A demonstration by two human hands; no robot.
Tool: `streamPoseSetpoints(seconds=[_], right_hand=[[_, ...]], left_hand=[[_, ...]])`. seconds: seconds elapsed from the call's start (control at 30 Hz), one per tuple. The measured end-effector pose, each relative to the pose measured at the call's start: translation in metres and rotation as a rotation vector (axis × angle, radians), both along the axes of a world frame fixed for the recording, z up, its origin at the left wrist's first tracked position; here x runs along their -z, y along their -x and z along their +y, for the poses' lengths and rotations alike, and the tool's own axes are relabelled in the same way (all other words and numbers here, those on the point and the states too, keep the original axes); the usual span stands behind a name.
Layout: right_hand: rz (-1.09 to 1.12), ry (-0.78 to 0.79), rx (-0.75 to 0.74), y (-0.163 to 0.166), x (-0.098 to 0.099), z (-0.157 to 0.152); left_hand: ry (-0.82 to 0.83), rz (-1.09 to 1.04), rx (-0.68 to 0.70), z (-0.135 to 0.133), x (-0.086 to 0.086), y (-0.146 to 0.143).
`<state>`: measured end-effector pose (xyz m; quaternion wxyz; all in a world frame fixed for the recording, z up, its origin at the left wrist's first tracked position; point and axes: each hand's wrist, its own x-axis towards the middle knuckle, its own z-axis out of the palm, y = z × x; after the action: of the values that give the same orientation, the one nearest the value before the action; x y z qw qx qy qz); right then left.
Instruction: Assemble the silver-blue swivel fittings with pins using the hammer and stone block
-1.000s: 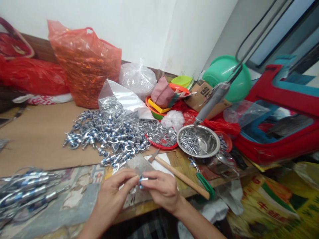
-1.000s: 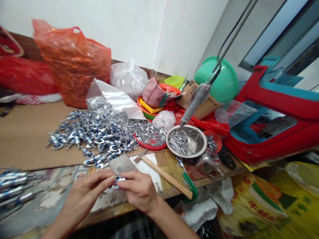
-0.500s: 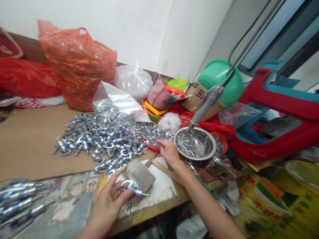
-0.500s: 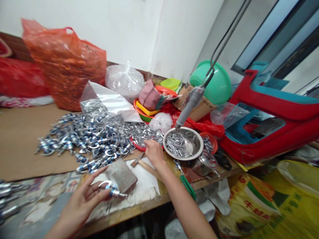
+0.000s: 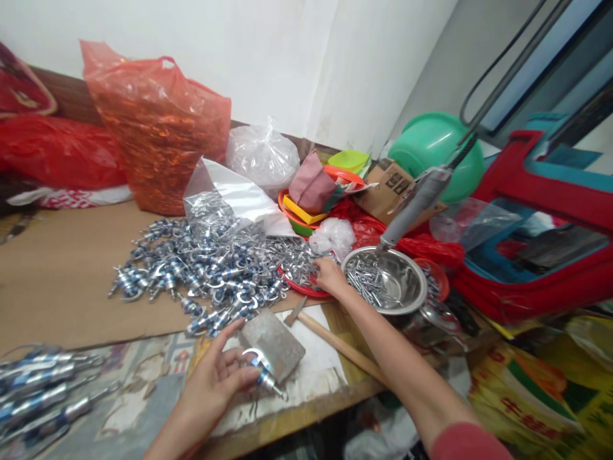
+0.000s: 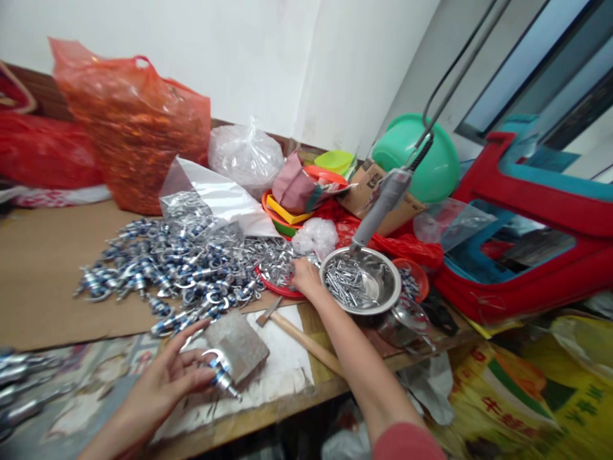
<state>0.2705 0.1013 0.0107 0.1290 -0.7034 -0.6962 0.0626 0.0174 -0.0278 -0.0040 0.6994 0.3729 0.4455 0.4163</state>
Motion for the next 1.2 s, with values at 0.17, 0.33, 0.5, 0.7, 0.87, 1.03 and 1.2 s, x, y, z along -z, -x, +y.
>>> streamPoseSetpoints(seconds=[0.17, 0.33, 0.5, 0.7, 0.87, 1.03, 1.2], right_hand=[[0.279, -0.033, -0.078, 0.024, -0.003, -0.059], [0.559, 0.059, -0.346, 0.069, -0.013, -0.120], [0.355, 0.015, -0.560, 0.090, -0.017, -0.124], [0.408, -0.069, -0.547, 0.101, -0.006, -0.117], [0.523, -0.300, -0.240, 0.066, -0.004, -0.128], [0.023, -0.063, -0.062, 0.008, 0.023, -0.140], [0.190, -0.019, -0.089, 0.007, 0.013, -0.156]], left_hand=[[-0.002, -0.003, -0.013, 0.004, 0.005, 0.001], [-0.010, 0.008, 0.004, 0.005, 0.006, 0.001], [-0.029, -0.007, 0.022, 0.005, 0.004, 0.001], [-0.018, -0.018, 0.037, 0.004, -0.001, 0.002], [0.004, 0.005, 0.045, 0.003, -0.003, 0.003], [-0.016, -0.006, 0.066, 0.004, -0.001, 0.004], [-0.009, 0.009, 0.058, 0.005, -0.002, 0.004]])
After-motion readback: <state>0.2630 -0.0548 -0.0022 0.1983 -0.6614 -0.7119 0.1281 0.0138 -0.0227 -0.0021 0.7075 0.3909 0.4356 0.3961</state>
